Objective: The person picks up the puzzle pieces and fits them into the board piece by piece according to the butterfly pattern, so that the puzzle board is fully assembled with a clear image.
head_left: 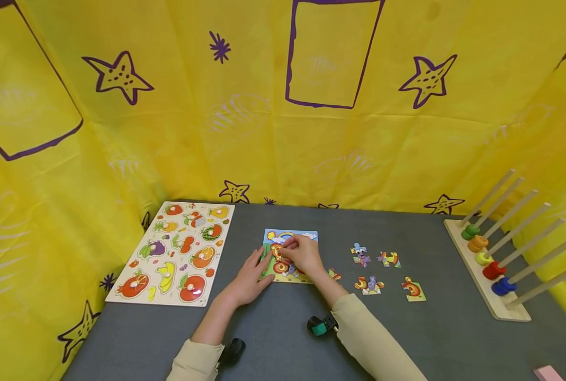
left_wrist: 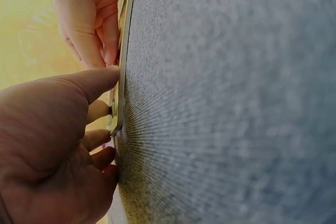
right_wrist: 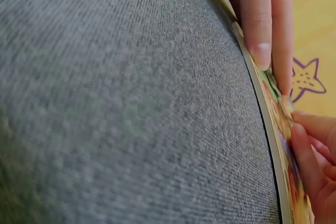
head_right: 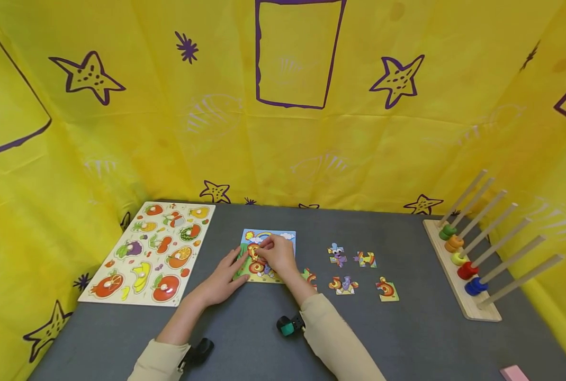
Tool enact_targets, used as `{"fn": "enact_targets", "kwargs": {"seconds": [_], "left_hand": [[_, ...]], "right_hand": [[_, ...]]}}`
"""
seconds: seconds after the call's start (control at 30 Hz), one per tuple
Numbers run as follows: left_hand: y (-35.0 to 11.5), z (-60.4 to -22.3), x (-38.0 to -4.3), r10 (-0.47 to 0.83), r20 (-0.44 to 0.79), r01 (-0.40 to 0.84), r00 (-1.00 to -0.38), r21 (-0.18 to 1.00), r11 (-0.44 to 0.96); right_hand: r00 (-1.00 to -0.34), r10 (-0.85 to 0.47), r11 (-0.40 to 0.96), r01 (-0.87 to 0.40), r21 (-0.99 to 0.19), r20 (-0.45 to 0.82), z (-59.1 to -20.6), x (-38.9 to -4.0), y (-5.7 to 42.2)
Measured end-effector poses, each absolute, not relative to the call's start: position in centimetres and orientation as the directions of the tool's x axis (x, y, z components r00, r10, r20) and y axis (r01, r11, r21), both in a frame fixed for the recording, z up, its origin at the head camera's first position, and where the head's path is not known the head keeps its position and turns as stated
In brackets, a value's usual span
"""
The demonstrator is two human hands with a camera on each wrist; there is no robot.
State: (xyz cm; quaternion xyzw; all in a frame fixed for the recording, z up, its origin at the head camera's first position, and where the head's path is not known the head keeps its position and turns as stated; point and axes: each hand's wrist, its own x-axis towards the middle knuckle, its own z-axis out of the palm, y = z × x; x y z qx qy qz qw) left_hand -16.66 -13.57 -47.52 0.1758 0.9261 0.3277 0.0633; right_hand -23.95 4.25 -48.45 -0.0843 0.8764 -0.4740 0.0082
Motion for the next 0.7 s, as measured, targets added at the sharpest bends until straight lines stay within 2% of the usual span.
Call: {"fn": "enact_targets", "kwargs": {"seconds": [0.27, 0.7], "left_hand": [[-13.50, -47.36, -16.82, 0.364, 0.003, 0.293, -0.931, 0.601, 0.744], [-13.40, -47.50, -16.89, 0.354, 0.007, 0.293, -0.935, 0.577, 0.762]], "right_hand": [[-0.974, -0.157, 0.573, -0.227, -0.787, 0.166, -48.58, -23.72, 3.86], [-0.951, -0.174, 0.632, -0.306, -0.713, 0.254, -49.00, -23.84, 3.71]]}}
